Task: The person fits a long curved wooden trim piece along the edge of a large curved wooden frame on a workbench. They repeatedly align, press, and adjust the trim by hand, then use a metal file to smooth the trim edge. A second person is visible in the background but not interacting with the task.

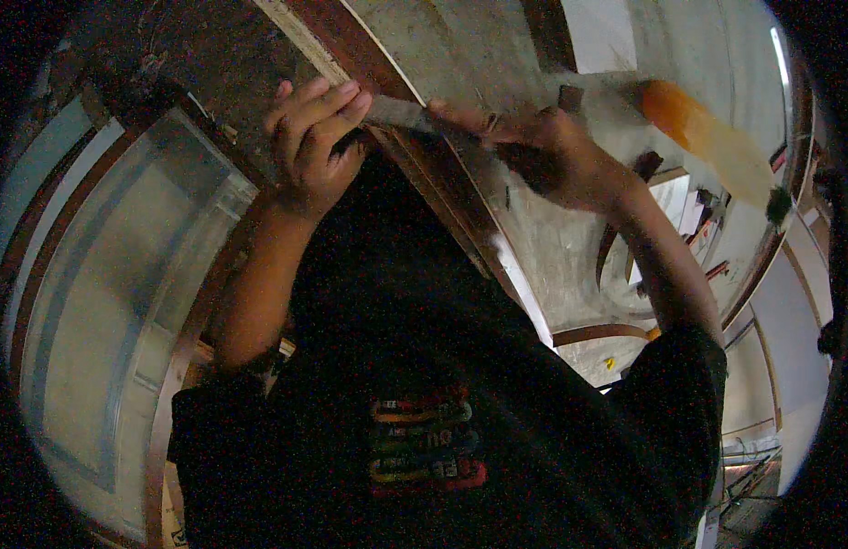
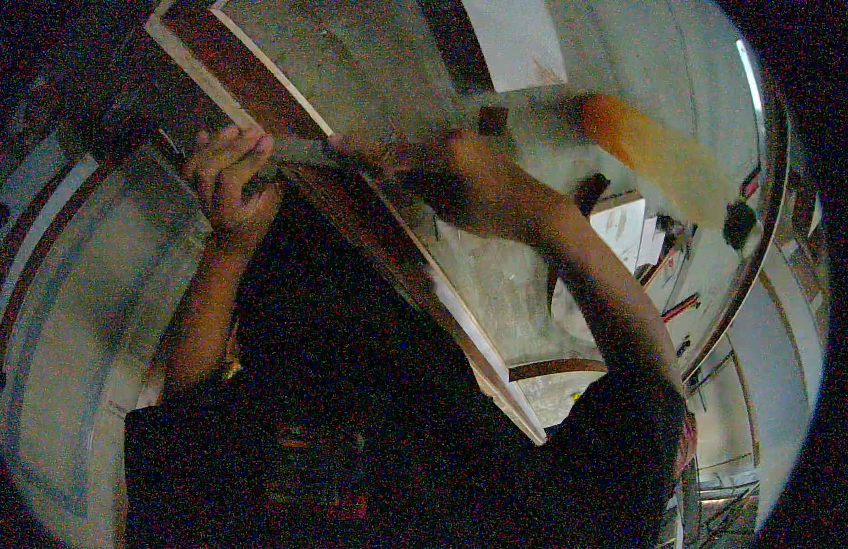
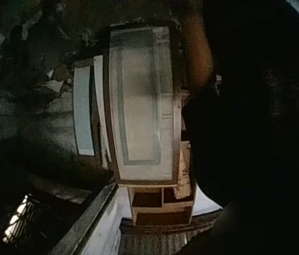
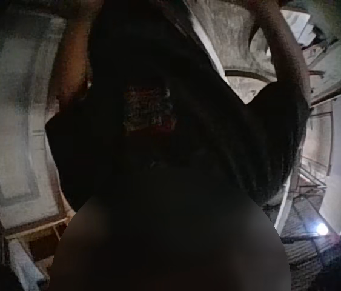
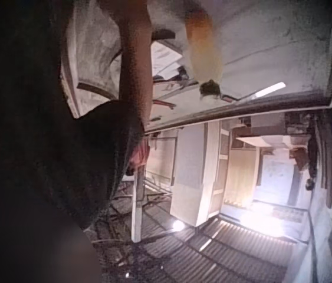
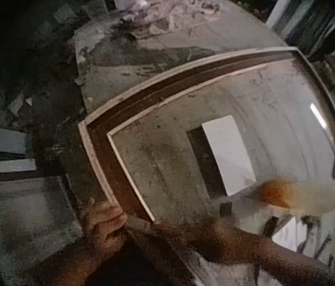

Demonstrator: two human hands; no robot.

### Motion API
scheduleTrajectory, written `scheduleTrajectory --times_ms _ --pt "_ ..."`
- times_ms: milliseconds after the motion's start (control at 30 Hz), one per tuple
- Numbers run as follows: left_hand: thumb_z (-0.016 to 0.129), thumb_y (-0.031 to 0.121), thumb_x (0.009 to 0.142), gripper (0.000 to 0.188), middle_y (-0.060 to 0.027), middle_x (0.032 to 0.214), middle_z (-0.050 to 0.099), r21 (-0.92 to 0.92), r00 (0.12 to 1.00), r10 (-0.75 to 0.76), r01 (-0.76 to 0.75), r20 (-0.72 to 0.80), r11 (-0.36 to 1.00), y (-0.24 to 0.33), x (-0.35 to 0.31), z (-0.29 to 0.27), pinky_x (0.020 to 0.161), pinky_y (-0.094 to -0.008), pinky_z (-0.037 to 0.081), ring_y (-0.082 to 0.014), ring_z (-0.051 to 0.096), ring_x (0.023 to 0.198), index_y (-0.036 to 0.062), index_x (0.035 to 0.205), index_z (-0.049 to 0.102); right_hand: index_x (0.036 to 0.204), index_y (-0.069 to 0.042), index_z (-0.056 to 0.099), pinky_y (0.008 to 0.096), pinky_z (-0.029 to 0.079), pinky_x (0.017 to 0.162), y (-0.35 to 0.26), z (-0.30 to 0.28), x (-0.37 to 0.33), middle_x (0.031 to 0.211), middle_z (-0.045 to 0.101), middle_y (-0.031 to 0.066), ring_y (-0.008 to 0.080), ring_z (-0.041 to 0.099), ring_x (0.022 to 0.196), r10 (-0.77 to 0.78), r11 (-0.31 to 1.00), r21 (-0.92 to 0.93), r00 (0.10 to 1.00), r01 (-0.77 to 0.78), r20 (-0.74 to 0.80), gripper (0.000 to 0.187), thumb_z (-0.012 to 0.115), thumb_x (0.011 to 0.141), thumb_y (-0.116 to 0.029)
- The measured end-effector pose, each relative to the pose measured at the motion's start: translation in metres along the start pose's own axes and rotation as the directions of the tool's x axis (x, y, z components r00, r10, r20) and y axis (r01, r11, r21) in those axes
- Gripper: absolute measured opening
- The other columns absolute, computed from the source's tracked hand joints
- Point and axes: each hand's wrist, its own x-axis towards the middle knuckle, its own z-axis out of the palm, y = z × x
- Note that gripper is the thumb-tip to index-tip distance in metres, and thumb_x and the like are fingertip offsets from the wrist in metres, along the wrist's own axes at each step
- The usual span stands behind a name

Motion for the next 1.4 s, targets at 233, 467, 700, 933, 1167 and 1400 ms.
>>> scheduleTrajectory --times_ms 233,467,700,933,1167,1400 --pt "0.078 0.009 0.075 0.04 0.0042 0.12 0.068 -0.027 0.999 -0.013 0.012 -0.031 1.0 0.003 0.0 0.0 0.112 -0.0455 0.039 -0.0208 0.059 0.118 0.0214 0.111 0.068 0.144 -0.01 0.059 0.0334 0.053 0.08 -0.016 0.005 -0.003 0.123 0.069 0.0231 0.0236 0.072 0.088 0.085 0.983 0.163 0.996 -0.088 0.022 0.057 0.062 0.09 0.01" --pt "0.072 0.01 0.087 0.025 0.0031 0.122 0.063 -0.041 0.999 0.035 -0.035 -0.004 0.999 0.014 -0.007 0.004 0.119 -0.049 0.032 -0.0224 0.054 0.124 0.0224 0.106 0.062 0.152 -0.02 0.052 0.0386 0.055 0.077 -0.015 0.003 -0.006 0.118 0.073 0.0197 0.032 0.071 0.082 -0.036 0.988 0.151 0.998 0.043 -0.044 0.069 0.063 0.089 0.005" --pt "0.067 0.021 0.096 0.014 0.0031 0.118 0.063 -0.002 0.981 0.166 -0.167 -0.097 0.986 0.0 -0.011 0.015 0.119 -0.0494 0.035 -0.0214 0.058 0.117 0.0242 0.105 0.057 0.155 -0.037 0.047 0.043 0.059 0.072 -0.008 0.02 -0.009 0.097 0.075 0.0152 0.036 0.073 0.075 0.131 0.944 0.301 0.991 -0.136 0.036 0.066 0.067 0.095 -0.019" --pt "0.079 0.045 0.089 0.036 0.0037 0.119 0.064 -0.049 0.991 0.11 -0.107 0.07 0.993 -0.002 -0.003 -0.011 0.121 -0.0504 0.032 -0.0235 0.058 0.123 0.025 0.109 0.058 0.153 -0.035 0.049 0.0402 0.059 0.068 -0.019 0.012 -0.008 0.096 0.075 0.0151 0.0321 0.071 0.072 0.229 0.933 0.25 0.963 -0.258 0.139 0.067 0.065 0.092 -0.013" --pt "0.082 0.045 0.079 0.055 0.0005 0.133 0.068 0.09 0.967 0.01 -0.034 0.256 0.995 -0.018 0.027 -0.026 0.119 -0.0497 0.029 -0.0271 0.057 0.129 0.0217 0.127 0.07 0.147 -0.013 0.059 0.035 0.056 0.082 -0.015 -0.011 0.025 0.12 0.073 0.0187 0.0319 0.073 0.085 0.047 0.924 0.381 0.986 0.018 -0.16 0.067 0.06 0.085 0.009" --pt "0.055 0.028 0.093 0.037 -0.0014 0.129 0.072 0.138 1.0 0.008 -0.012 0.027 0.99 -0.053 0.039 -0.005 0.117 -0.0475 0.032 -0.0265 0.06 0.126 0.0163 0.12 0.077 0.14 -0.003 0.063 0.0322 0.05 0.102 0.0 -0.052 0.052 0.135 0.069 0.0164 0.0249 0.069 0.12 -0.049 0.965 0.256 0.998 0.057 -0.037 0.052 0.056 0.091 0.011"
